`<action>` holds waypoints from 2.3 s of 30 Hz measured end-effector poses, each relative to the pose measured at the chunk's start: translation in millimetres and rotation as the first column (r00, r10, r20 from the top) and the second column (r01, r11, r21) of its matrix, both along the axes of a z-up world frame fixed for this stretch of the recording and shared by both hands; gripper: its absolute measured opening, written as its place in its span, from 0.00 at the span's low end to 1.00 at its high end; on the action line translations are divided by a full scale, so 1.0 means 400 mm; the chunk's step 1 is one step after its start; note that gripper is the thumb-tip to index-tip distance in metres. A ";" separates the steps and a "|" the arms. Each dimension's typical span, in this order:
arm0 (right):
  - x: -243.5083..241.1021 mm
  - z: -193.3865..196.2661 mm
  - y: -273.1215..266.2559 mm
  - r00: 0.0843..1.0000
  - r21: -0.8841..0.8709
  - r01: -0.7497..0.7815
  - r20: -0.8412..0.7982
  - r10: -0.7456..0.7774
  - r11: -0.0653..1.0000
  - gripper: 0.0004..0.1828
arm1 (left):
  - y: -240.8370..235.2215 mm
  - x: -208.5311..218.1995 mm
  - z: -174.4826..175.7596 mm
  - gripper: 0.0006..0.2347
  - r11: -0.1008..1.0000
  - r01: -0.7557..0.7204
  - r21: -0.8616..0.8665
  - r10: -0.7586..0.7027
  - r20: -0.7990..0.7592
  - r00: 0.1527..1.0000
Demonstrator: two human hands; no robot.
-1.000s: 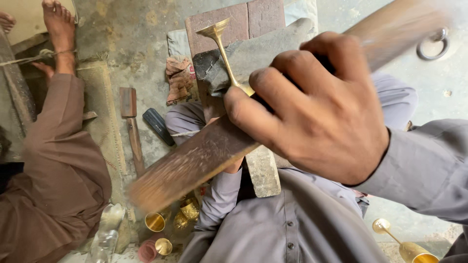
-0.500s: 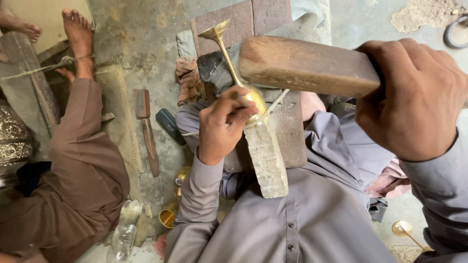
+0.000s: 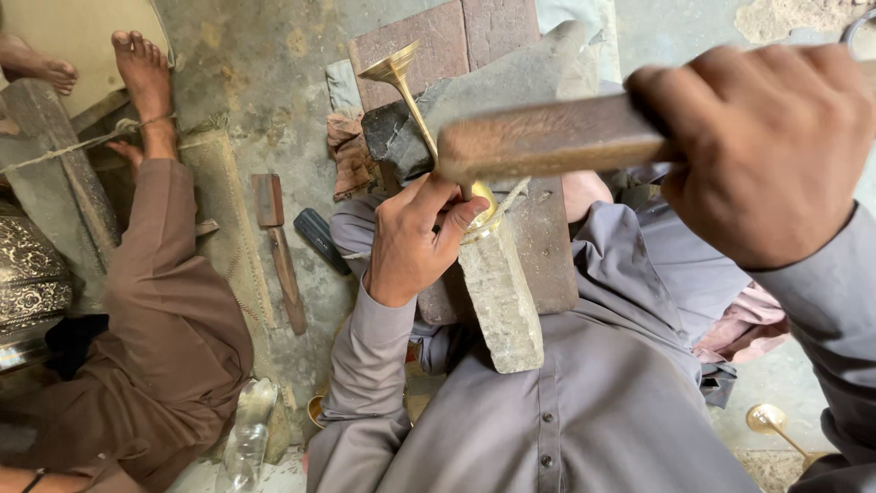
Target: The person sits on the floor and uses a wooden mallet to hammer a brass goblet held against a stone anvil. They repeatedly strike the stem and bowl of the goblet, rotating it to shape the metal.
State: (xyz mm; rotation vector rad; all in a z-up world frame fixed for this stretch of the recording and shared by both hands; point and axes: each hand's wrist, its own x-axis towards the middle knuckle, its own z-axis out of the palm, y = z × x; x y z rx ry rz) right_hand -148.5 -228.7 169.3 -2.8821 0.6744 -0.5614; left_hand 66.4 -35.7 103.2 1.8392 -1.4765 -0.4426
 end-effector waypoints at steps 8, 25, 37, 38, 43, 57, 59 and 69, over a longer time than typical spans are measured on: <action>-0.044 -0.034 0.024 0.997 0.061 0.038 -0.065 -0.034 0.997 0.23 | 0.014 0.004 -0.003 0.12 1.000 -0.003 -0.018 0.003 -0.014 1.000; 0.016 0.030 0.051 0.998 0.242 -0.045 0.057 0.032 0.969 0.22 | 0.069 0.024 -0.059 0.09 0.994 0.043 -0.103 -0.063 -0.196 0.979; -0.074 -0.001 0.081 0.997 0.214 0.071 -0.054 -0.061 0.974 0.24 | 0.090 0.036 -0.115 0.08 0.971 -0.197 -0.138 0.116 -0.448 0.886; -0.087 -0.033 0.094 0.989 0.352 0.111 0.054 -0.138 0.930 0.19 | 0.093 0.035 -0.112 0.11 0.952 -0.274 -0.134 0.135 -0.621 0.772; -0.126 -0.216 0.108 0.900 0.455 0.405 -0.044 -0.434 0.793 0.19 | 0.073 0.022 -0.077 0.16 0.936 -0.336 -0.106 0.181 -0.672 0.718; -0.051 -0.130 0.078 0.875 0.730 -0.004 0.334 -0.351 0.684 0.24 | -0.018 -0.027 0.007 0.15 0.955 -0.291 0.052 0.296 -0.156 0.942; -0.004 -0.098 0.056 0.893 0.592 -0.076 0.398 -0.210 0.802 0.25 | -0.020 -0.027 0.008 0.15 0.959 -0.284 0.028 0.285 -0.119 0.951; 0.072 -0.036 -0.002 0.996 0.065 -0.043 0.084 0.038 0.997 0.22 | -0.010 -0.038 -0.010 0.14 0.950 -0.312 0.031 0.314 -0.121 0.942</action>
